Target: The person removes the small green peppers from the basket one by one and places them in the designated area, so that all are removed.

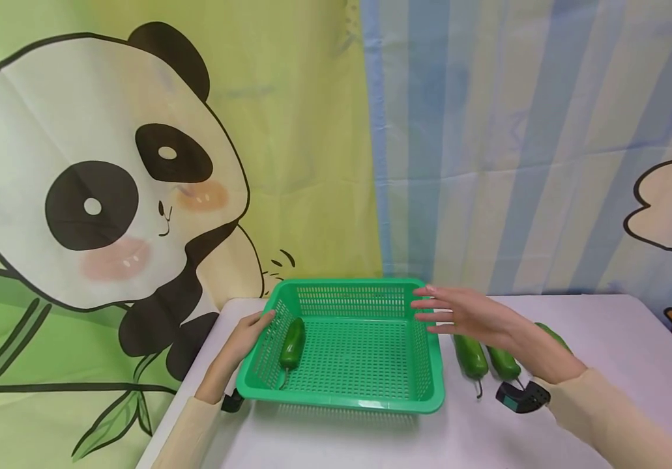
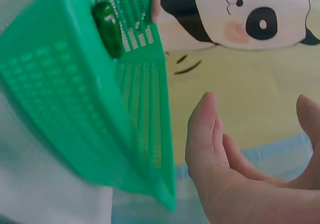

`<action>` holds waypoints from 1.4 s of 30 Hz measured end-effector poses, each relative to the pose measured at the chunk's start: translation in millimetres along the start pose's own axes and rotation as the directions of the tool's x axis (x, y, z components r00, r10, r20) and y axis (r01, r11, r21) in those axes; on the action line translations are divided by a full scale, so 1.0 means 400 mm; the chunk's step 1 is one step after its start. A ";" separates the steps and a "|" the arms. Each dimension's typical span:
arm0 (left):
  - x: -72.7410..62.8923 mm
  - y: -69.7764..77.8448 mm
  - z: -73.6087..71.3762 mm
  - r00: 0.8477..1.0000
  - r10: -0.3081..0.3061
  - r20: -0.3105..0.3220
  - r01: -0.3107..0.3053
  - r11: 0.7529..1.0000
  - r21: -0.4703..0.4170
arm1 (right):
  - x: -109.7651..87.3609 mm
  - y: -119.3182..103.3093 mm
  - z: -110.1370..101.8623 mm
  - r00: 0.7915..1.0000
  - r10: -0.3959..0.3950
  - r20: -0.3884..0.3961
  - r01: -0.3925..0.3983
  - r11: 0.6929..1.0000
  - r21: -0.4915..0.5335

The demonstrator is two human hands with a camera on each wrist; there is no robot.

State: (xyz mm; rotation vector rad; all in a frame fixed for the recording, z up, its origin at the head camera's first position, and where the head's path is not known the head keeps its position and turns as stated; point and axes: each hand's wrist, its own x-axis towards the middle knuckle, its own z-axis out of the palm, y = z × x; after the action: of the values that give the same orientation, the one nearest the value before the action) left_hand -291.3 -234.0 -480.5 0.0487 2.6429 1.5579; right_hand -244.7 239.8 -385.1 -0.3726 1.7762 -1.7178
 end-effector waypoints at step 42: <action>0.004 0.003 -0.004 1.000 -0.018 0.003 0.018 1.000 -0.007 | 0.456 0.059 0.324 0.977 0.193 0.088 -0.180 0.974 -0.138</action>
State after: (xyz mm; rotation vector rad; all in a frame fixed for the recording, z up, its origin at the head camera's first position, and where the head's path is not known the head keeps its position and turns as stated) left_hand -292.9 -234.6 -478.8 0.0270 2.6282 1.5609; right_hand -299.0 30.1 -445.5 -0.3302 1.7935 -1.4338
